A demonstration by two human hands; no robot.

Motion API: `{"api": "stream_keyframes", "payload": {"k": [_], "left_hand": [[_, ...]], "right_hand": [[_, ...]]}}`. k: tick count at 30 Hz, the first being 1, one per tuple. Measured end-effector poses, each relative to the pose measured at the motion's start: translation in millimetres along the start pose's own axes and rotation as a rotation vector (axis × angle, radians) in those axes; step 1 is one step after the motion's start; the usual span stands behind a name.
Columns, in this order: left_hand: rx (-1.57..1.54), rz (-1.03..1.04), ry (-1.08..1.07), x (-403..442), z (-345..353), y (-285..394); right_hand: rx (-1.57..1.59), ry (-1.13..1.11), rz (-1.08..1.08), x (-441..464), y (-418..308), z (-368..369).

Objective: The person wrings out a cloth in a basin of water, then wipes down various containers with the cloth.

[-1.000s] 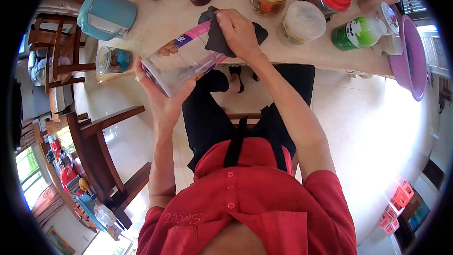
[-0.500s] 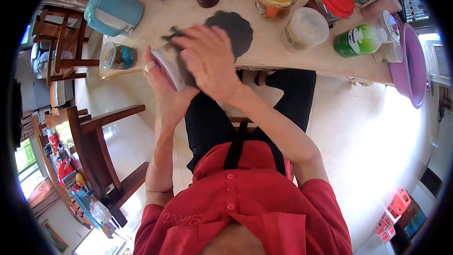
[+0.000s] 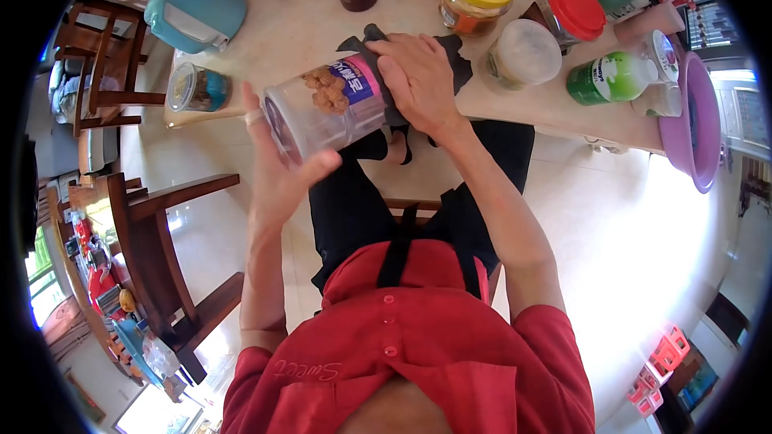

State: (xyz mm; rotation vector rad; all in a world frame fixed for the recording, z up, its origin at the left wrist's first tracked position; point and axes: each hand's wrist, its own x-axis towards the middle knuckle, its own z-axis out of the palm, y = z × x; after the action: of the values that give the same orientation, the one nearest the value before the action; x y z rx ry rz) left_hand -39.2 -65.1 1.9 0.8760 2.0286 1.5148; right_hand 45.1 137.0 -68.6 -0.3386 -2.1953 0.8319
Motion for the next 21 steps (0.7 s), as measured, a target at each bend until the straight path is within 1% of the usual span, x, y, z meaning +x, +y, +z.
{"api": "stream_keyframes", "payload": {"k": [1,5,7,8,10,11,13,14,16,17,18,19,20,21], "left_hand": [[-0.273,-0.108,0.038,1,3,5],[-0.229,-0.105,0.072,3,12,-8],[-0.106,-0.016,0.081,0,16,-9],[-0.105,-0.013,0.078,-1,16,-7],[0.212,0.097,0.071,-4,17,0],[0.213,0.096,0.068,-5,20,6],[0.147,0.021,0.047,-8,26,15],[0.149,0.021,0.047,-9,26,16],[0.334,0.156,0.038,-8,26,13],[0.241,0.168,0.058,-9,28,5],[0.242,0.167,0.057,-9,27,-1],[0.112,0.127,0.037,-8,24,-5],[0.047,0.104,0.027,-9,21,-8],[-0.018,0.08,0.018,-10,19,-8]], "right_hand": [[-0.009,-0.014,0.002,-4,3,0],[-0.049,0.022,0.032,-11,2,0],[0.015,0.048,0.108,-14,1,0],[0.013,0.052,0.108,-15,0,0],[0.051,0.088,0.182,-15,-15,-3],[0.05,0.089,0.184,-15,-23,-5],[0.158,0.046,0.115,-5,-51,-9],[0.201,0.056,0.045,-2,-62,-8],[0.293,0.032,0.018,2,-87,-10],[0.293,0.034,0.019,4,-89,-9],[0.356,-0.002,-0.004,6,-89,-8],[0.42,-0.039,-0.026,7,-88,-7],[0.422,-0.041,-0.024,9,-85,-8],[0.269,-0.141,-0.069,11,-77,-12]]}}
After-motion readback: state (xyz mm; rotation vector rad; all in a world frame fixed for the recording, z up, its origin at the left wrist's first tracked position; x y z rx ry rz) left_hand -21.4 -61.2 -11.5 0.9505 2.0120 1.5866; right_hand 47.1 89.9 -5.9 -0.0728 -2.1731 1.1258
